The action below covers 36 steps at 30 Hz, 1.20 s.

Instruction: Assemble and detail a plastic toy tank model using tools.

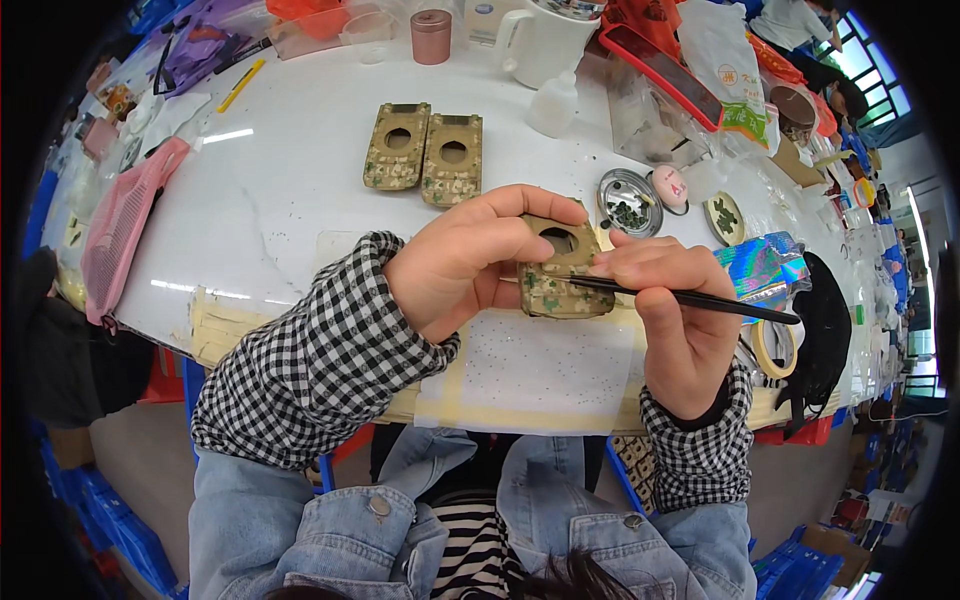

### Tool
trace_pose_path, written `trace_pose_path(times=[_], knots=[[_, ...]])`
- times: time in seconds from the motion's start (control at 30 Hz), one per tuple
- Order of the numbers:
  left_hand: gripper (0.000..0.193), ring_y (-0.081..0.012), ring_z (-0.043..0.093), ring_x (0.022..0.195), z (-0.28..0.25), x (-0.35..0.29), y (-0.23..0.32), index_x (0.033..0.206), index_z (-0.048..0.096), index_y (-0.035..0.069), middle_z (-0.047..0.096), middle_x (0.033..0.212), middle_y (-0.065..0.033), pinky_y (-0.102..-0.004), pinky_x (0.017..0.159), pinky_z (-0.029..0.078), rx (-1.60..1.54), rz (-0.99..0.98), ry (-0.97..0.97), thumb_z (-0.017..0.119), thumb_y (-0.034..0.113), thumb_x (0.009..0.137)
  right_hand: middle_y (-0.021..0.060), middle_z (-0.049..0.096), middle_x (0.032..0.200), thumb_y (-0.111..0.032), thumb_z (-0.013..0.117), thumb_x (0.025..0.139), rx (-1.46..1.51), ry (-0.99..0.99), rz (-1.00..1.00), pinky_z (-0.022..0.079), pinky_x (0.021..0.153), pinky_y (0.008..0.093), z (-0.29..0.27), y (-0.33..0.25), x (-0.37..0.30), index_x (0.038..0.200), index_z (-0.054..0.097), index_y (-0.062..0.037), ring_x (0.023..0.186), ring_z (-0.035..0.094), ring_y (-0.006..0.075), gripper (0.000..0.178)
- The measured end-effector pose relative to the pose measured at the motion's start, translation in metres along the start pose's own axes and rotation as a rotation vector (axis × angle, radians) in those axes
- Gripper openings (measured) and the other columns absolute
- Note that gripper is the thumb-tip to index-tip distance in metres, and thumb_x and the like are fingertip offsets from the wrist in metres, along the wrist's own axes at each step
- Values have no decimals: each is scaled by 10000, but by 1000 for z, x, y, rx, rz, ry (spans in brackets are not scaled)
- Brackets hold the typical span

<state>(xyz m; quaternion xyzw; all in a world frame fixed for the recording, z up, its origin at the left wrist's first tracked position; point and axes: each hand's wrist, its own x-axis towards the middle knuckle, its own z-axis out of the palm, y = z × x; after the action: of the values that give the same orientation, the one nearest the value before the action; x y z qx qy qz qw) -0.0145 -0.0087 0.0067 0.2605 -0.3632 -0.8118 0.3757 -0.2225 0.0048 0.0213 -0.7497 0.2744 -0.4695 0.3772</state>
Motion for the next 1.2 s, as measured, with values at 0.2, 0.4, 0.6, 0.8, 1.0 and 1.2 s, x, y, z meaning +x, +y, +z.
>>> trace_pose_path(times=[0.2,0.4,0.6,0.8,1.0,1.2], knots=[[427,-181,613,1009,-1,1,0,1269,405,-20,588,1134,-138,-312,885,500,-10,-8,-2,454,81,857,97,643,931,-79,612,868,-12,-4,6,408,957,417,-1,0,0,929,619,-4,931,603,214,97],[429,-180,609,1015,0,1,0,1271,404,-20,585,1135,-134,-320,893,499,-16,-6,8,455,82,857,105,644,927,-71,615,864,1,3,-4,409,961,422,0,2,-1,935,620,1,923,601,210,102],[434,-171,610,1007,0,0,0,1272,403,-19,588,1128,-125,-318,886,502,-7,-6,8,453,82,853,104,643,925,-70,614,863,2,5,-14,414,960,422,0,3,-1,937,619,6,919,604,210,107],[443,-160,617,985,-1,1,0,1280,399,-12,592,1114,-119,-311,865,509,14,-7,1,460,91,853,101,643,924,-74,615,863,-9,5,-16,420,954,417,0,3,-1,939,619,6,918,607,208,111],[467,-157,615,987,-3,1,0,1292,386,-3,590,1129,-126,-304,860,507,27,-2,-19,500,124,857,98,640,927,-85,615,865,-11,16,-5,424,952,411,0,3,-2,943,619,7,922,606,205,121],[489,-164,611,1001,-1,1,0,1297,381,1,586,1140,-127,-305,874,499,53,9,-10,533,150,857,99,636,935,-96,593,885,8,35,8,422,958,401,1,1,-2,953,608,12,933,601,201,129]])
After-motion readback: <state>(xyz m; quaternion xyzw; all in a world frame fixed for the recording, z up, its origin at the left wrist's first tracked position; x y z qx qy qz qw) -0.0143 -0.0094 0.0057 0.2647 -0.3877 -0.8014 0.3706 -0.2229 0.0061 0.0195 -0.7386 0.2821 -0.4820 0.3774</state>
